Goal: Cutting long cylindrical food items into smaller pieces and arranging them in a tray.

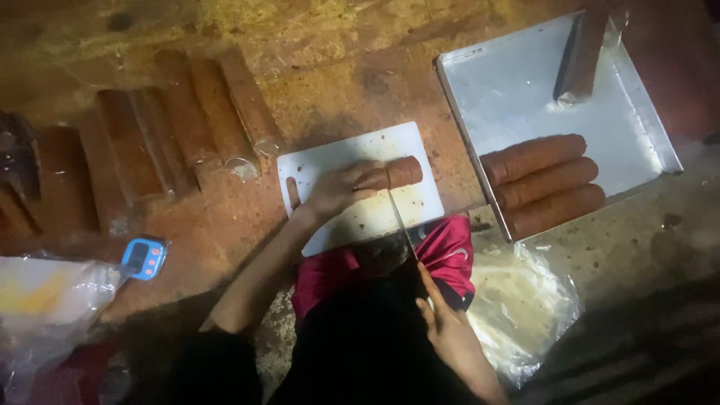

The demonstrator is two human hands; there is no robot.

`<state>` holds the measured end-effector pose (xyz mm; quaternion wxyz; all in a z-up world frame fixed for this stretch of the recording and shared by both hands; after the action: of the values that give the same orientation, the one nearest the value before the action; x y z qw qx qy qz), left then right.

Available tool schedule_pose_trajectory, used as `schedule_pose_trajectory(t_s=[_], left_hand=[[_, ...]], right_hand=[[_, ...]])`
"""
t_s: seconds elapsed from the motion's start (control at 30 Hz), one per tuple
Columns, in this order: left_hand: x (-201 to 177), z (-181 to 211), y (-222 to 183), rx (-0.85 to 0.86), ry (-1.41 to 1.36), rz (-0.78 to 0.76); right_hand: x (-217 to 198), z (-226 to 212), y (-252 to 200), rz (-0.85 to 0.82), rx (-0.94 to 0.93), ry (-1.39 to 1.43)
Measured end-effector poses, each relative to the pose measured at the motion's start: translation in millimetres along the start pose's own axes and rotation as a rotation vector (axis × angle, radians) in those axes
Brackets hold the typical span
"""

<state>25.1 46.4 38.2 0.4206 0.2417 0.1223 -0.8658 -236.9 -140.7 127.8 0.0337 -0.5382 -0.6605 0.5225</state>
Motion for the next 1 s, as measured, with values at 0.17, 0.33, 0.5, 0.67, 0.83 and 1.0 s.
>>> schedule_pose_trajectory(t_s=[0.17,0.33,0.5,0.67,0.83,1.0], left_hand=[[-17,22,-18,-0.325,-0.02,0.002],[12,-20,-10,0.041,0.321,0.133],[9,-14,-9,0.284,0.18,0.24],[3,-13,-4,0.185,0.181,0.17],[5,-10,3,0.096,0.134,0.061],[-7,27,-11,0.063,0.204,0.071]], right_hand=[[-7,-17,-8,0.187,-0.27,-0.07],[-12,-42,6,0.091,-0.19,-0.077],[-14,-56,16,0.007,-0.09,-0.076],[-12,-98,101,0.046,-0.284,-0.003],[-1,-107,146,0.171,-0.385,-0.076],[22,-55,85,0.146,-0.354,-0.022]])
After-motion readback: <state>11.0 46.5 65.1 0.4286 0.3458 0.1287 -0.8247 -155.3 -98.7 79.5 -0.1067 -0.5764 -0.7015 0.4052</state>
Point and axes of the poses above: each hand's wrist, its own y-axis towards the middle knuckle, its own x-axis out of the palm, z = x × y, the point moved 4 cm from there along y, towards the middle knuckle, and after that the axes turned 2 degrees about -z, right-handed, at the moved point
